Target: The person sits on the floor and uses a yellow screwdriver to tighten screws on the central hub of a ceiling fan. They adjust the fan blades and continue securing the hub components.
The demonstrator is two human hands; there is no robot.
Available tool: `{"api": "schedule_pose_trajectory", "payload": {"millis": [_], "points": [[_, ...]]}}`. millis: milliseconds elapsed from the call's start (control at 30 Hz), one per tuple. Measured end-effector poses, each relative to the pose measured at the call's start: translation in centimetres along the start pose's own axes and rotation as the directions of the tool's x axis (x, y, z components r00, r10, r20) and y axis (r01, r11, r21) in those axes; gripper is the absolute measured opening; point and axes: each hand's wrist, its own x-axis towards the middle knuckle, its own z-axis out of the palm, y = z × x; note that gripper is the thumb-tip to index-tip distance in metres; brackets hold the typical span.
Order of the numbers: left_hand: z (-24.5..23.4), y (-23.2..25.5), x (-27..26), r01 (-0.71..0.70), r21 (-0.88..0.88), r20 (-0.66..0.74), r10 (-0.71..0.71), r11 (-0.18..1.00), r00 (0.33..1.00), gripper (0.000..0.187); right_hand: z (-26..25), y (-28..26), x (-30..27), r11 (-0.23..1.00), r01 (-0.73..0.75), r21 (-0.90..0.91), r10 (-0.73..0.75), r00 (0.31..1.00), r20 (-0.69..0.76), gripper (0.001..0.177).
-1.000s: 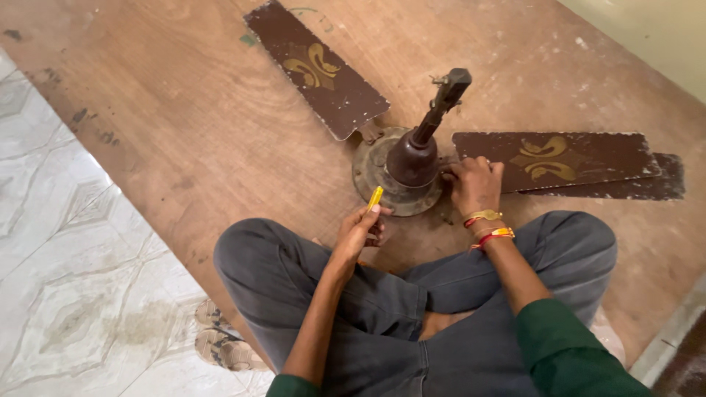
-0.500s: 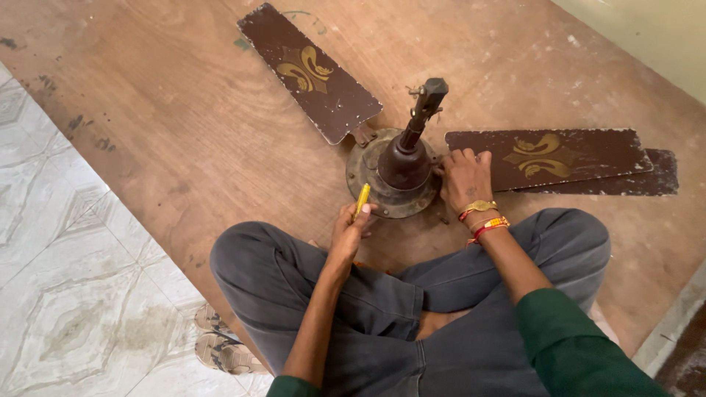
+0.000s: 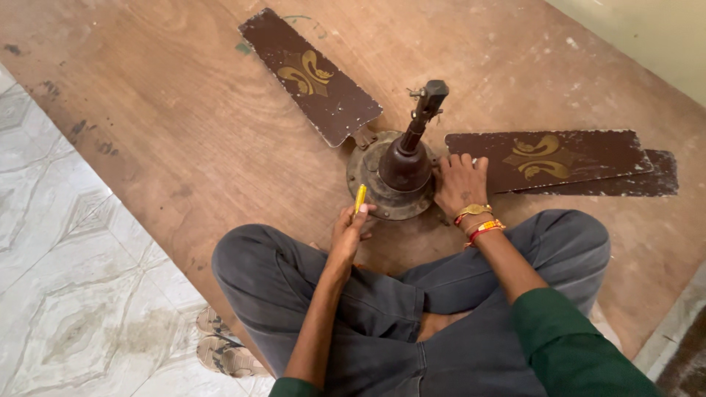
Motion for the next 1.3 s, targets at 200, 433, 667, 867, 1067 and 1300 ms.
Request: {"api": "schedule_pose_trajectory", "payload": {"millis": [200,433,667,867,1067,1300], "points": [[0.0,-0.8,0.3,-0.001,-0.029,0.001,0.001,1.0,1.0,0.044,1.3,0.3,0.1,0.999,0.04,0.035,-0.036,0.994,-0.102,0.022],[-0.3,-1.3,0.8,0.014,-0.029,0.011,-0.014,0.999,1.0,0.044,-0.8,-0.4,1.2,0.998,-0.053,0.018,0.051,0.993,0.102,0.041],[-0.4,-1.5,0.5,0.014,-0.034,0.012,-0.014,0.999,1.0,0.047,-3.3,1.7,-3.6,0.841,-0.339,0.421,0.27,0.938,0.215,0.033],[-0.3,-0.6,0.2,0.03,-0.03,0.014,-0.03,0.999,0.999,0.048,2.2,3.8,-8.3,0.892,-0.193,0.41,0.076,0.956,0.285,0.026],[-0.3,0.8,-0.6,0.052,-0.029,0.019,-0.051,0.998,0.999,0.049,9.0,2.5,-6.7,0.931,-0.195,0.309,0.031,0.884,0.466,0.034],[-0.1,0.8,-0.4,0.059,-0.043,0.01,-0.059,0.997,0.998,0.046,5.6,2.1,-7.1,0.819,-0.254,0.515,0.079,0.939,0.336,0.021]]}}
